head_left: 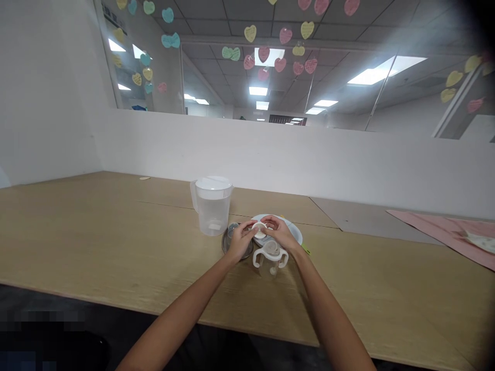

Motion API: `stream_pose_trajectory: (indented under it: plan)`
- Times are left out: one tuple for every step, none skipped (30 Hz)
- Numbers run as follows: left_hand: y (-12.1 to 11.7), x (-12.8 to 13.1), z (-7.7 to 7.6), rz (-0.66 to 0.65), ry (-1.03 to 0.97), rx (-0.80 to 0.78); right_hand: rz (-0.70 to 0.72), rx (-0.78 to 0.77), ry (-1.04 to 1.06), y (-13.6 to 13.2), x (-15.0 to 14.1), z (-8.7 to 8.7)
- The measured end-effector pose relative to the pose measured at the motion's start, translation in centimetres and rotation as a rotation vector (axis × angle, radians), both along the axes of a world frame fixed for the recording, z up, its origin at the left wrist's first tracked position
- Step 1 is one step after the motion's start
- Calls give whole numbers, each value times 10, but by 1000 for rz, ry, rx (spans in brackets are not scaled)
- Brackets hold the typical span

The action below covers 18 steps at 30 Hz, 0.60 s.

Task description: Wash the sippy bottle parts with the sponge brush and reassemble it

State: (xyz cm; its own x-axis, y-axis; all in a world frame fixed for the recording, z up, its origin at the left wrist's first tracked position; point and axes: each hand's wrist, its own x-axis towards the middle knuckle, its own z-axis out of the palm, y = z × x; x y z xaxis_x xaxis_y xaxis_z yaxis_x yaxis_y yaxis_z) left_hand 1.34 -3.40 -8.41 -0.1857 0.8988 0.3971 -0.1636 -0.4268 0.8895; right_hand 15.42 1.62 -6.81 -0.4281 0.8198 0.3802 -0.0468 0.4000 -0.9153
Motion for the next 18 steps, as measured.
stream_pose_trajectory:
  plan:
    - [0, 0, 0, -19, 2, -1, 13, -5, -7, -1, 1, 1]
    - [1, -1, -1, -43, -11, -11, 25, -11, -14, -2, 1, 2]
    - [2, -1, -2, -67, -38, -30, 28, -14, -18, -2, 2, 3]
    - [4, -2, -3, -94, -74, -52, 20, -15, -19, -1, 4, 3]
    - [5, -2, -4, -122, -116, -74, -1, -13, -24, 0, 5, 4]
    - [7, -3, -6, -151, -157, -93, -31, -5, -38, 1, 6, 4]
    - [8, -3, -7, -177, -196, -107, -62, 6, -60, 2, 8, 4]
    - [8, -2, -7, -196, -232, -116, -82, 15, -89, 4, 9, 4]
    - [8, -2, -8, -208, -258, -123, -82, 18, -121, 5, 10, 4]
    - [8, -1, -8, -214, -276, -133, -64, 16, -149, 5, 10, 4]
    - [7, 0, -7, -216, -289, -143, -31, 9, -166, 6, 11, 3]
    - [6, 0, -6, -221, -297, -152, 7, 0, -174, 6, 10, 3]
    - [5, 1, -5, -231, -305, -158, 37, -8, -175, 5, 10, 2]
    - [4, 1, -4, -248, -316, -157, 53, -13, -173, 5, 10, 2]
    - [3, 1, -3, -271, -330, -152, 54, -14, -167, 5, 9, 1]
    - [3, 1, -2, -291, -342, -140, 44, -14, -162, 5, 9, 1]
    - [2, 0, -1, -303, -342, -123, 30, -13, -164, 4, 8, 1]
    - [2, -1, -1, -299, -317, -98, 17, -8, -172, 4, 8, 1]
